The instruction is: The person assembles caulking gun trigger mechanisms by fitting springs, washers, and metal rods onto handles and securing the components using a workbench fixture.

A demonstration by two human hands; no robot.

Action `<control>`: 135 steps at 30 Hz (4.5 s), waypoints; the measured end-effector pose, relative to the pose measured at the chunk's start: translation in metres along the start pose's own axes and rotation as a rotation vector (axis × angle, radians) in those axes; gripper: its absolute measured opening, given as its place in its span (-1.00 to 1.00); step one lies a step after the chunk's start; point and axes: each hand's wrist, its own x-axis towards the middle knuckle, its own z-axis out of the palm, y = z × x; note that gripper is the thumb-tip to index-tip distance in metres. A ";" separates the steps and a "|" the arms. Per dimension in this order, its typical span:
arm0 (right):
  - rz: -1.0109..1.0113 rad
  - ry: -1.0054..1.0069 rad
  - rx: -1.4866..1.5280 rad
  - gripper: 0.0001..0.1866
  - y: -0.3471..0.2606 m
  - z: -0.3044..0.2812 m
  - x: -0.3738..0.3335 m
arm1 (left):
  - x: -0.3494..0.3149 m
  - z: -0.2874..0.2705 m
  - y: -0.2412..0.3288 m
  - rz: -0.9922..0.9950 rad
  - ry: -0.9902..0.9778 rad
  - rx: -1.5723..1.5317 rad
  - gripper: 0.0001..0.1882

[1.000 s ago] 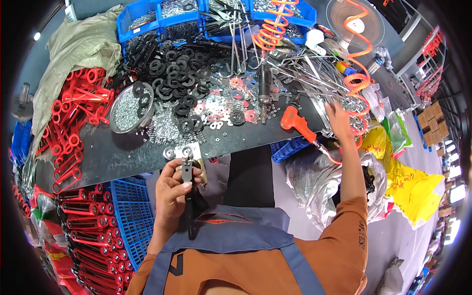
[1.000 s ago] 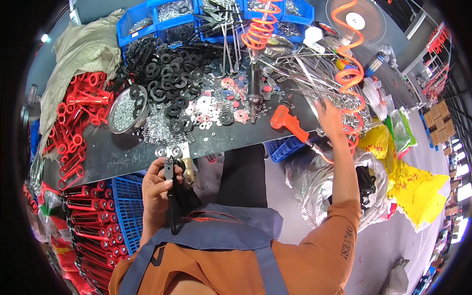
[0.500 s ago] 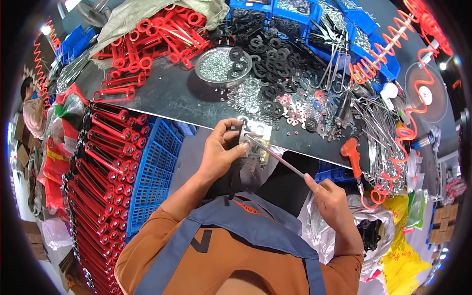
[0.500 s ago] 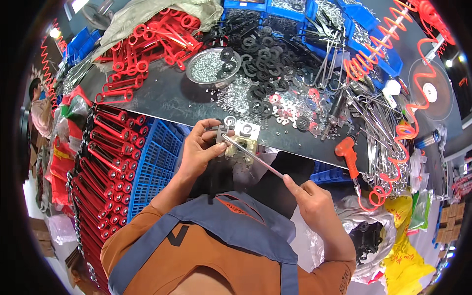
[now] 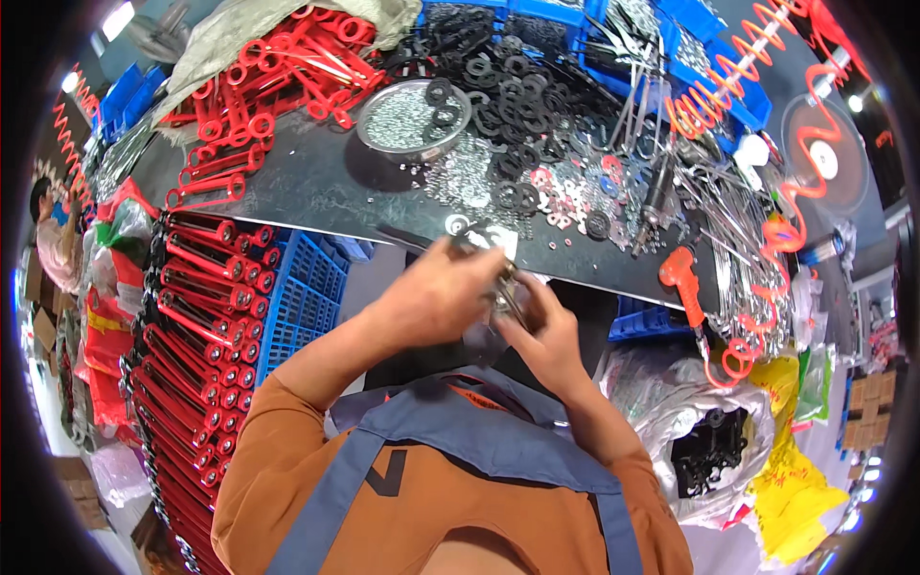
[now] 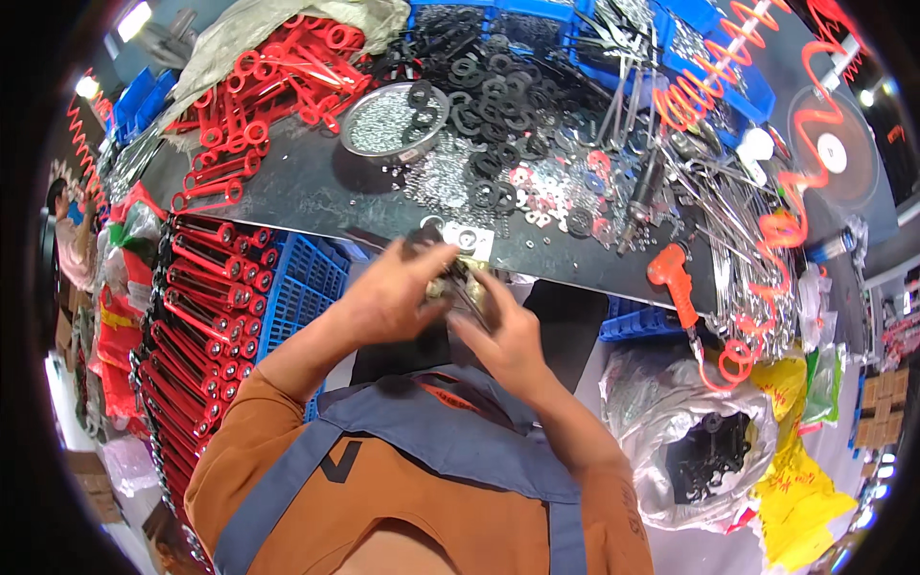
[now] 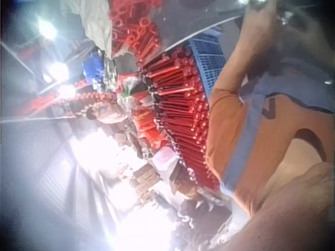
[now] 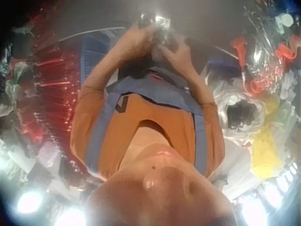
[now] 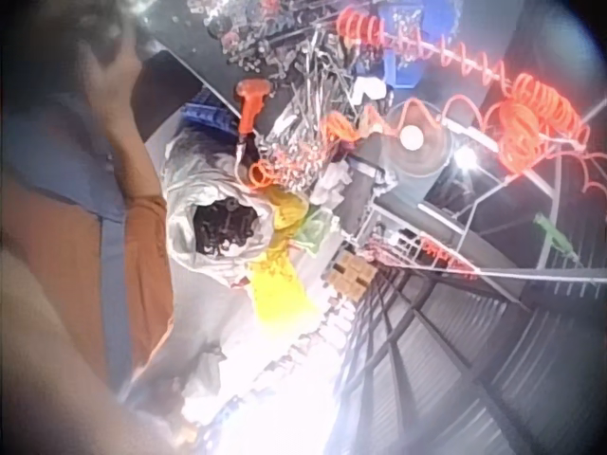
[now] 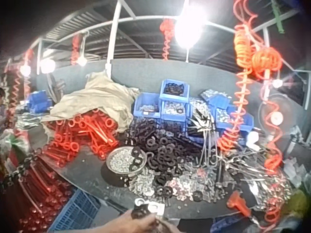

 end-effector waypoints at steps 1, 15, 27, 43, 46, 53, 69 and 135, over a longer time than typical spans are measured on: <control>-0.118 0.106 0.051 -0.68 0.004 0.014 0.015 | -0.005 0.028 -0.011 0.384 0.281 0.139 -0.37; 0.253 -0.231 1.003 -0.49 0.005 -0.005 0.022 | -0.041 -0.061 -0.034 -0.307 0.060 -0.723 -0.64; 0.256 -0.279 0.835 -0.61 0.022 -0.006 0.025 | -0.007 0.000 -0.053 0.070 0.143 -1.235 -0.14; 0.132 0.123 0.076 -0.88 0.075 -0.079 0.133 | -0.017 0.004 -0.016 -0.202 0.066 -1.247 -0.83; 0.110 -0.047 0.245 -0.81 0.012 -0.085 0.091 | -0.006 0.017 -0.010 -0.201 0.146 -1.221 -0.81; -0.725 -0.024 -0.313 -0.75 -0.032 -0.074 0.066 | 0.017 0.019 0.004 -0.089 0.154 -1.108 -0.78; -0.194 -0.129 0.596 -0.83 0.002 -0.059 0.067 | 0.023 0.011 0.003 0.181 0.206 -0.722 -0.84; 0.017 0.433 -0.330 -0.74 0.020 -0.088 0.119 | 0.048 -0.022 -0.038 0.160 0.766 -1.470 -0.10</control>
